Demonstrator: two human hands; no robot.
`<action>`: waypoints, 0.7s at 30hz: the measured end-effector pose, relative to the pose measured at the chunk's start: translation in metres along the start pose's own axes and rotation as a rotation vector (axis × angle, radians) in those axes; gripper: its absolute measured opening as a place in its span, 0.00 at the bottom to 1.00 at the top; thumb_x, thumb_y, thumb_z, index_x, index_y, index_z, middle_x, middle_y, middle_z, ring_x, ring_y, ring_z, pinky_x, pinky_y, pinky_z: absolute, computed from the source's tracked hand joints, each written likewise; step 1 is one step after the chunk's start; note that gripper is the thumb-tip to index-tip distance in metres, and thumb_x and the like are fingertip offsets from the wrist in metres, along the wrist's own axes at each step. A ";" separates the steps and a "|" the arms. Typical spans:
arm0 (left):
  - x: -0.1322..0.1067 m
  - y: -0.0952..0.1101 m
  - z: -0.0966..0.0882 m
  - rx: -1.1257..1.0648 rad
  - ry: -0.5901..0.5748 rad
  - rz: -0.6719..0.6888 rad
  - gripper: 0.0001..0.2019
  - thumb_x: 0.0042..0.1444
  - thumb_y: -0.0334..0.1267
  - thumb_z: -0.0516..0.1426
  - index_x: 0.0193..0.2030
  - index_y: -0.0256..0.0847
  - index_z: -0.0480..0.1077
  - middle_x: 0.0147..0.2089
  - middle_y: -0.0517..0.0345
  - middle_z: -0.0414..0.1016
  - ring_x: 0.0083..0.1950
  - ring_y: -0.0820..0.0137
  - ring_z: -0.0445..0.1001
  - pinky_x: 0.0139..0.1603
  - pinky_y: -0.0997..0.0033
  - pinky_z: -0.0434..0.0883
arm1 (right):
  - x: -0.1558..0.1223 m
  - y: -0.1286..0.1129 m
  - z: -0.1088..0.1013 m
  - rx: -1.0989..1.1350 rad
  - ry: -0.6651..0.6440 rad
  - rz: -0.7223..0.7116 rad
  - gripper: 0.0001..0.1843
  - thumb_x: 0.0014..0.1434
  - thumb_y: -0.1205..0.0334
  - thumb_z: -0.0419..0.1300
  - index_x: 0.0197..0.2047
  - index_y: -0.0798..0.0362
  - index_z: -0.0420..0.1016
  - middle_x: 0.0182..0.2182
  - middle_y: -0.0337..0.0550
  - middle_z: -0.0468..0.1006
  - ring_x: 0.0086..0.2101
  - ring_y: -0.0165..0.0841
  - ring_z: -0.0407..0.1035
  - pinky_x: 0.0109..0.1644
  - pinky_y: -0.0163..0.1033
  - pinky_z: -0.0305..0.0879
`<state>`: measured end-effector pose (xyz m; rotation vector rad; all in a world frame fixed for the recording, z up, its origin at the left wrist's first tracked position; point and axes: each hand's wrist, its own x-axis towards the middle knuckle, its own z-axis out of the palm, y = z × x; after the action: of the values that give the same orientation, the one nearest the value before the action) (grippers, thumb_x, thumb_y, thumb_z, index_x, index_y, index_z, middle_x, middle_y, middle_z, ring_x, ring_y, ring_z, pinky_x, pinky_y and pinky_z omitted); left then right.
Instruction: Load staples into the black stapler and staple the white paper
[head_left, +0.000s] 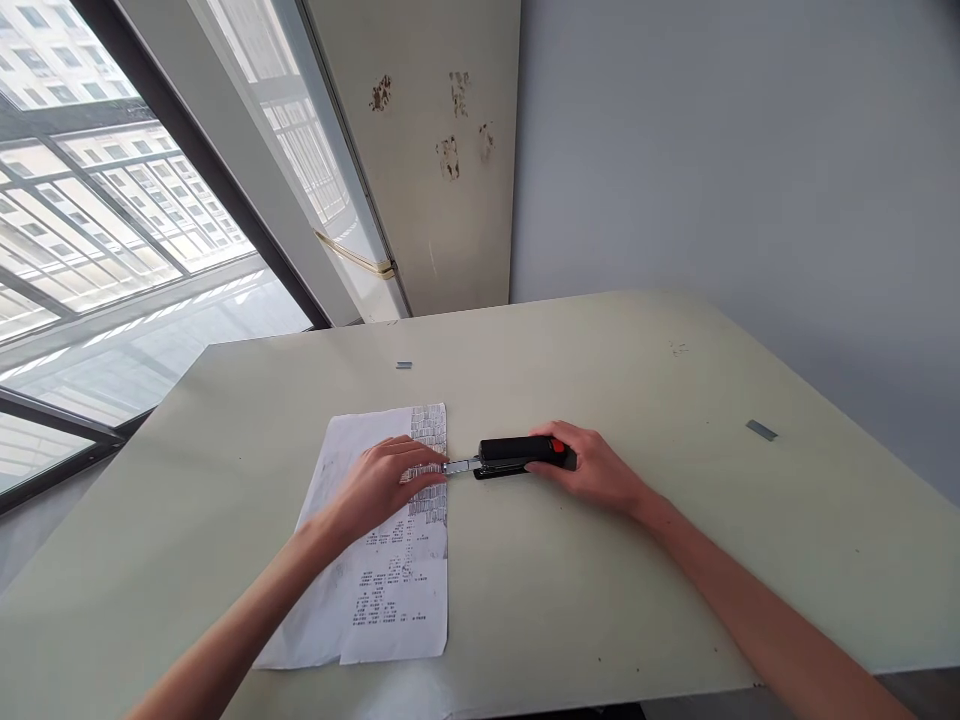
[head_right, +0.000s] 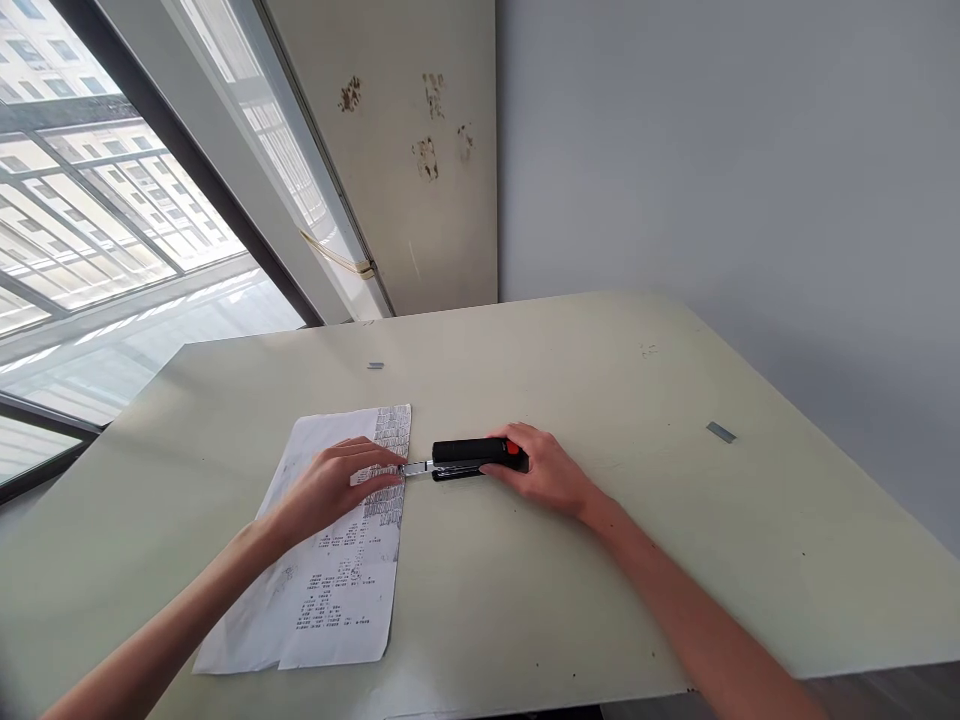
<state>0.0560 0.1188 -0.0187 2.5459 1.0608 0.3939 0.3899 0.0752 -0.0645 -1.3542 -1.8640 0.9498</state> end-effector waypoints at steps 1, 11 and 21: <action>0.000 -0.005 -0.002 -0.050 -0.017 0.007 0.16 0.72 0.54 0.57 0.55 0.53 0.81 0.48 0.59 0.86 0.48 0.62 0.83 0.49 0.60 0.78 | 0.000 -0.001 -0.001 -0.001 -0.001 0.002 0.14 0.66 0.46 0.63 0.50 0.43 0.77 0.42 0.42 0.81 0.41 0.40 0.73 0.45 0.45 0.71; 0.053 -0.021 0.008 -0.082 -0.091 0.235 0.20 0.65 0.62 0.60 0.42 0.48 0.81 0.35 0.60 0.84 0.36 0.67 0.78 0.41 0.66 0.71 | 0.002 0.001 0.000 0.041 -0.024 0.013 0.14 0.66 0.47 0.64 0.49 0.43 0.77 0.42 0.41 0.80 0.40 0.39 0.72 0.41 0.42 0.69; 0.073 -0.019 0.030 0.019 -0.032 0.245 0.22 0.69 0.61 0.57 0.39 0.43 0.73 0.28 0.64 0.75 0.28 0.72 0.71 0.34 0.71 0.63 | 0.002 -0.002 0.005 0.058 -0.002 -0.006 0.10 0.66 0.52 0.63 0.49 0.44 0.76 0.41 0.41 0.79 0.40 0.38 0.71 0.38 0.41 0.67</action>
<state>0.1047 0.1780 -0.0448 2.6978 0.7463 0.4056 0.3845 0.0760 -0.0652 -1.3127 -1.8271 0.9955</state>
